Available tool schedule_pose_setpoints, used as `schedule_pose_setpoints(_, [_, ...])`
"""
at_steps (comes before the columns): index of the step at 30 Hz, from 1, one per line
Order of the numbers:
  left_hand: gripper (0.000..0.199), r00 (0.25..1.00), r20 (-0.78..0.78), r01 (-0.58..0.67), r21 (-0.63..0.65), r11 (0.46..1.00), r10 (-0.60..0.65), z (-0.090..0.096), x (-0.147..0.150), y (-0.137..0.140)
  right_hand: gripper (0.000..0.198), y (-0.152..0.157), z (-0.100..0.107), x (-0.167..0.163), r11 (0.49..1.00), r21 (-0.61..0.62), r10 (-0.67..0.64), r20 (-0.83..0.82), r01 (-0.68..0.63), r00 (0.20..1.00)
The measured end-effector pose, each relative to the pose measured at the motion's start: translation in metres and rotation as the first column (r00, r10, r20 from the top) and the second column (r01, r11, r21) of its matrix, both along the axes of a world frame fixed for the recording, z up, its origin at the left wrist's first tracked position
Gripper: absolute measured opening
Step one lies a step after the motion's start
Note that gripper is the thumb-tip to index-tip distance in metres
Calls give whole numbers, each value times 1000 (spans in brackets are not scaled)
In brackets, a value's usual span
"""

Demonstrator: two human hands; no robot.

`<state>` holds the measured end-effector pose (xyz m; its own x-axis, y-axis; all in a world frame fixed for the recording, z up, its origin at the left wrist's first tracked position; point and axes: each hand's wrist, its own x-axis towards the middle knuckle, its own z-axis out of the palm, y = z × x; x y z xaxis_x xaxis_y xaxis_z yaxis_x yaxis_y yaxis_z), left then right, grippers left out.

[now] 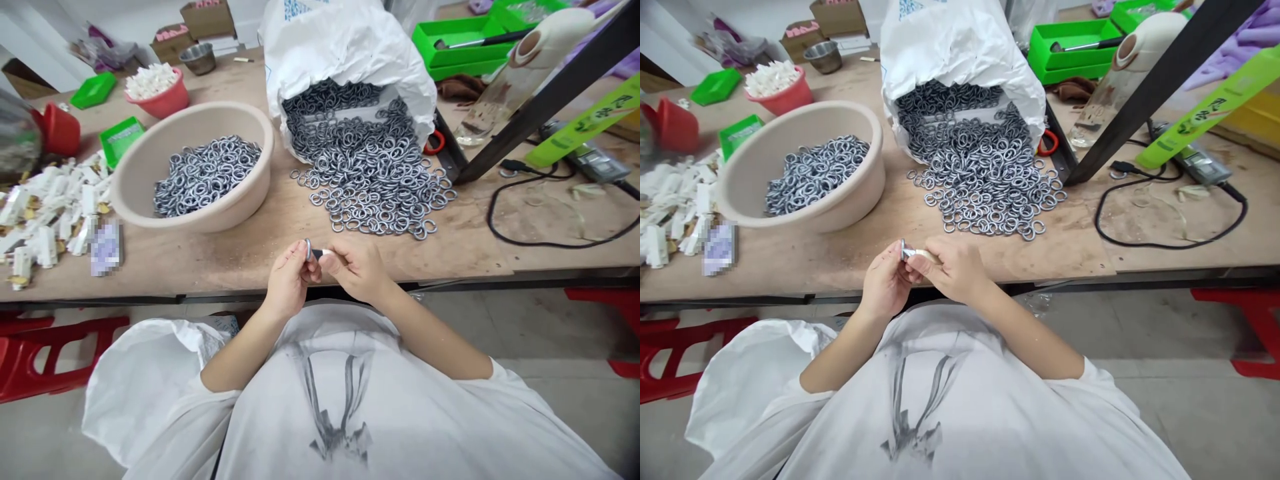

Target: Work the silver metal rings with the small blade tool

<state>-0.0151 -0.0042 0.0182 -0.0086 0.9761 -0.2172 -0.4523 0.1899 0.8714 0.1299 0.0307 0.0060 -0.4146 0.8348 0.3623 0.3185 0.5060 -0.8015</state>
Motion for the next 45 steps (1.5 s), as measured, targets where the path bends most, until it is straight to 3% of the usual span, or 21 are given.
schedule_pose_setpoints(3, [44,1000,3,-5,-41,999,5,2,1,-1,59,-5,2,1,995,102,-33,129,20,991])
schedule_pose_setpoints(7, [48,1000,24,-1,-33,999,2,1,2,-2,58,-6,3,-2,987,162,-48,165,21,985])
schedule_pose_setpoints(13, [48,997,46,55,-41,998,-53,-2,-5,-1,58,0,2,-2,999,53,-10,232,-3,973])
schedule_pose_setpoints(16, [47,985,52,164,-13,986,-163,-4,-10,-4,56,27,-1,-1,984,20,-172,333,176,927])
schedule_pose_setpoints(19, [46,967,31,252,-18,968,-252,-8,-15,-7,49,67,-1,-3,931,68,-343,494,358,799])
schedule_pose_setpoints(23, [39,989,1,147,-59,987,-147,-17,-24,1,38,109,1,-21,941,198,-336,625,273,704])
schedule_pose_setpoints(28, [33,1000,11,-10,-75,997,11,-26,-37,13,29,132,-4,-43,963,208,-268,741,169,616])
schedule_pose_setpoints(32, [17,995,63,-66,-114,991,73,-26,-42,20,23,134,-2,-34,959,156,-279,656,235,701])
schedule_pose_setpoints(35, [18,993,43,-106,-82,991,110,-26,-37,25,22,117,1,-22,974,-88,-148,450,209,881])
schedule_pose_setpoints(38, [30,983,-57,-170,58,984,173,-30,-22,28,32,81,0,-21,944,-331,15,60,5,998])
schedule_pose_setpoints(41, [44,979,-103,-158,170,973,177,-33,-6,27,35,46,-6,-27,968,-249,-30,-184,-17,982])
schedule_pose_setpoints(43, [48,981,-83,-155,194,969,174,-33,0,24,30,30,-11,-30,983,-178,-77,-248,33,966])
schedule_pose_setpoints(45, [47,981,-55,-174,198,965,188,-33,1,21,27,21,-14,-30,990,-141,-43,-265,5,963])
